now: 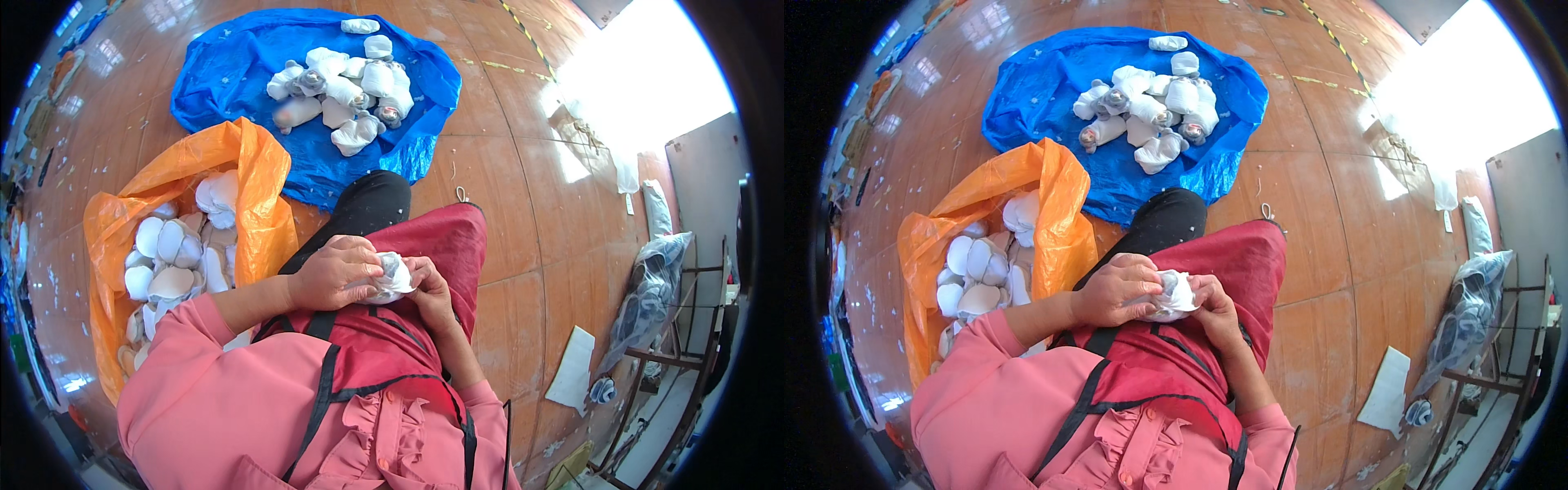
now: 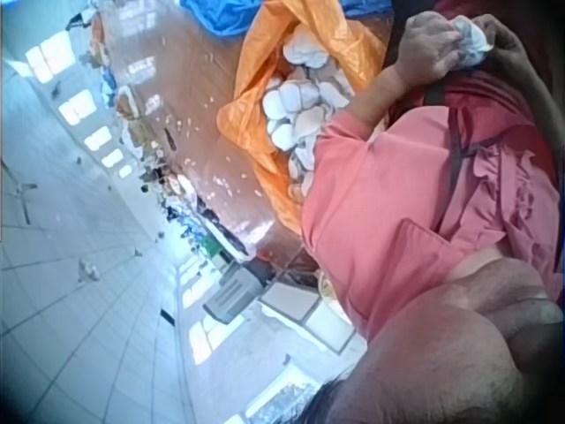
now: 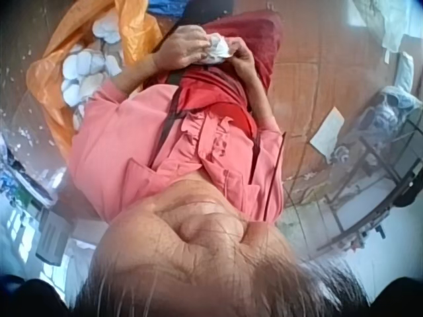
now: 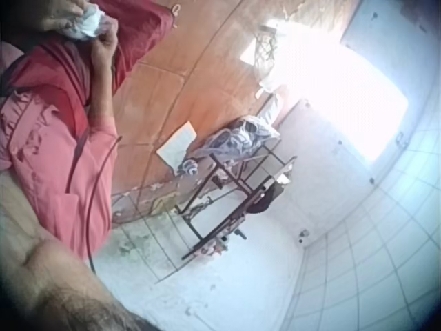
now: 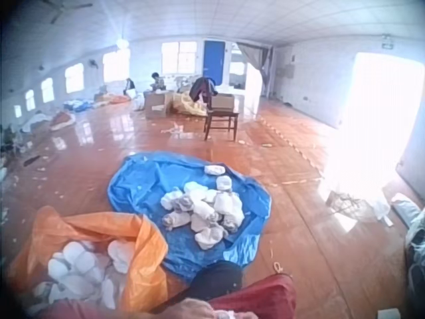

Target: The person sits on the floor and repeatedly stuffs white filling into small white fabric pouches, shaping them into plush toys. The person handles each pouch one at a time, pulling the filling from a nearby orange bag and placing the finished items onto a blue tarp.

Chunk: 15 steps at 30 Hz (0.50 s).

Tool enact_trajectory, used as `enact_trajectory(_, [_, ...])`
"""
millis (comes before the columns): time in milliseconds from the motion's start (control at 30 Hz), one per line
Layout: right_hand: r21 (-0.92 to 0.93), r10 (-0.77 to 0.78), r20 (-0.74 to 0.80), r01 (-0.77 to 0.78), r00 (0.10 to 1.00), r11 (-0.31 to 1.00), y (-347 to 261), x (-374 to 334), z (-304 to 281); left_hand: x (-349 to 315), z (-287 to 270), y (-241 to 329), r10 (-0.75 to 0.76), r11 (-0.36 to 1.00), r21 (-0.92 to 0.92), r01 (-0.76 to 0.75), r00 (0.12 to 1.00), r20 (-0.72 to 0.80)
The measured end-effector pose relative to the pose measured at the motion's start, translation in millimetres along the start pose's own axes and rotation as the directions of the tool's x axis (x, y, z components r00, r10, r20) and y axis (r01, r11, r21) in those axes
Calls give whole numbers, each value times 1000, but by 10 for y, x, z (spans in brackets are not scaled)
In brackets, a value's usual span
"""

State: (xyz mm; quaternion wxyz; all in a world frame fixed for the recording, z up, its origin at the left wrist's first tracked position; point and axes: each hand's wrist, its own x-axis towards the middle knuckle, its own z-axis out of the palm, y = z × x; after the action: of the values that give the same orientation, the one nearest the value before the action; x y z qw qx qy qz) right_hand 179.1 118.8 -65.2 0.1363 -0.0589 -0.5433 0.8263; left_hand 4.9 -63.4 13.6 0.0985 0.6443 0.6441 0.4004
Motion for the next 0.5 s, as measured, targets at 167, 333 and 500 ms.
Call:
enact_trajectory(167, [115, 59, -44, -53, 997, 992, 25, 7, -50, -16, 115, 46, -2, 999, 45, 3, 1000, -17])
enact_trajectory(333, [215, 77, -71, -60, 995, 975, 44, 38, -77, 94, 103, 35, 10, 986, 165, -20, 998, 58])
enact_trajectory(500, [288, 59, -190, -2, 980, 958, -1, 118, 1, 168, 26, -52, -96, 963, 267, 43, 977, 189])
